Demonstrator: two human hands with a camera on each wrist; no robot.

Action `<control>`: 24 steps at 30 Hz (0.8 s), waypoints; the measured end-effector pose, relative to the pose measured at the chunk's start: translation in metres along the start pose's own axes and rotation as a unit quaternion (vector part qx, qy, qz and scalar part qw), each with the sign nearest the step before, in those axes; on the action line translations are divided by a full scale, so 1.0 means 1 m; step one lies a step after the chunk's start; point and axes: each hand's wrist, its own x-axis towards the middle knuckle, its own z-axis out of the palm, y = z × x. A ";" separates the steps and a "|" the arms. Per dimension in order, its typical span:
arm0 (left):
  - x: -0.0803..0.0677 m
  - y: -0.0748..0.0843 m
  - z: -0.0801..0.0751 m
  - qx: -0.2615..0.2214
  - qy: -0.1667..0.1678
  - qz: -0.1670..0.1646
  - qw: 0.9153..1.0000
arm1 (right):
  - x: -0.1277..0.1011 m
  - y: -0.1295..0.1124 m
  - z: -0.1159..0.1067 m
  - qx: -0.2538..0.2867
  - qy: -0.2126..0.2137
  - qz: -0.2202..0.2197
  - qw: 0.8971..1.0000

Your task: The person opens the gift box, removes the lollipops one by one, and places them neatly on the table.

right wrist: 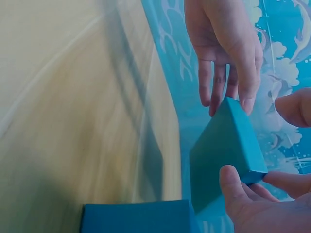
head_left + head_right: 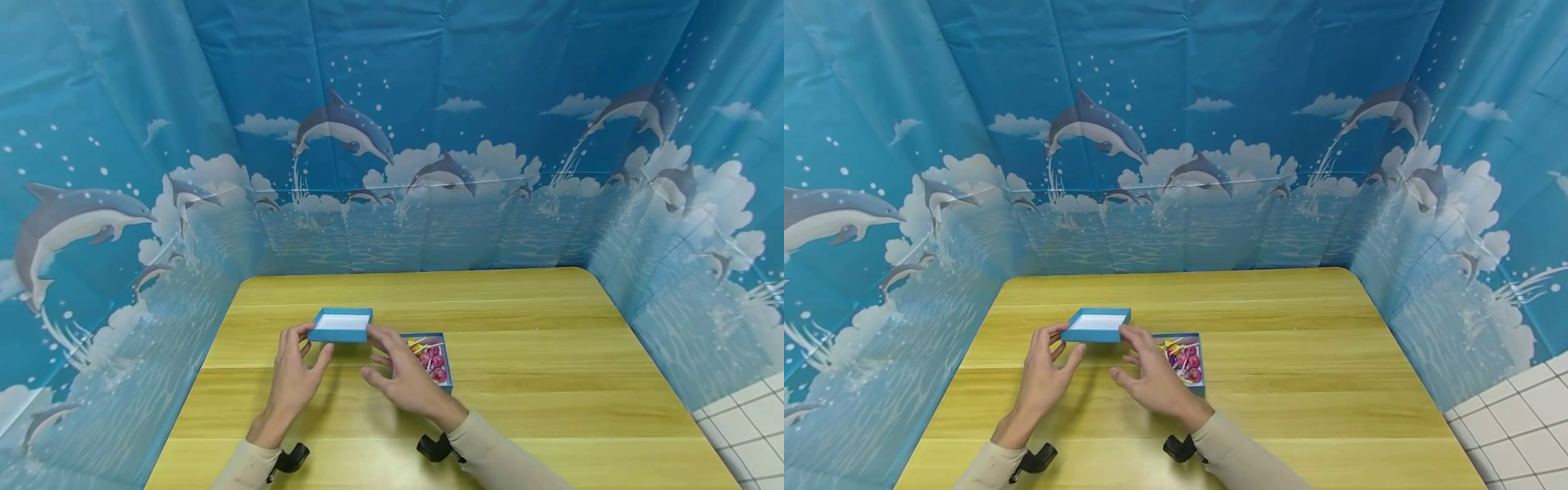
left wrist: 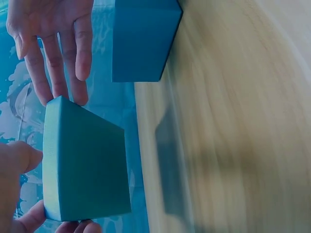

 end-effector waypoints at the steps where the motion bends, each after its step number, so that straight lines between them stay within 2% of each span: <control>1: 0.000 -0.001 0.000 0.002 0.000 0.001 1.000 | 0.000 0.000 0.001 -0.001 -0.001 0.000 1.000; 7: -0.002 -0.008 -0.004 0.016 0.006 -0.003 1.000 | 0.001 0.003 0.009 -0.002 -0.009 0.010 1.000; 24: -0.010 -0.023 -0.010 0.051 -0.017 -0.038 0.998 | 0.000 0.008 0.025 -0.015 -0.043 0.055 0.997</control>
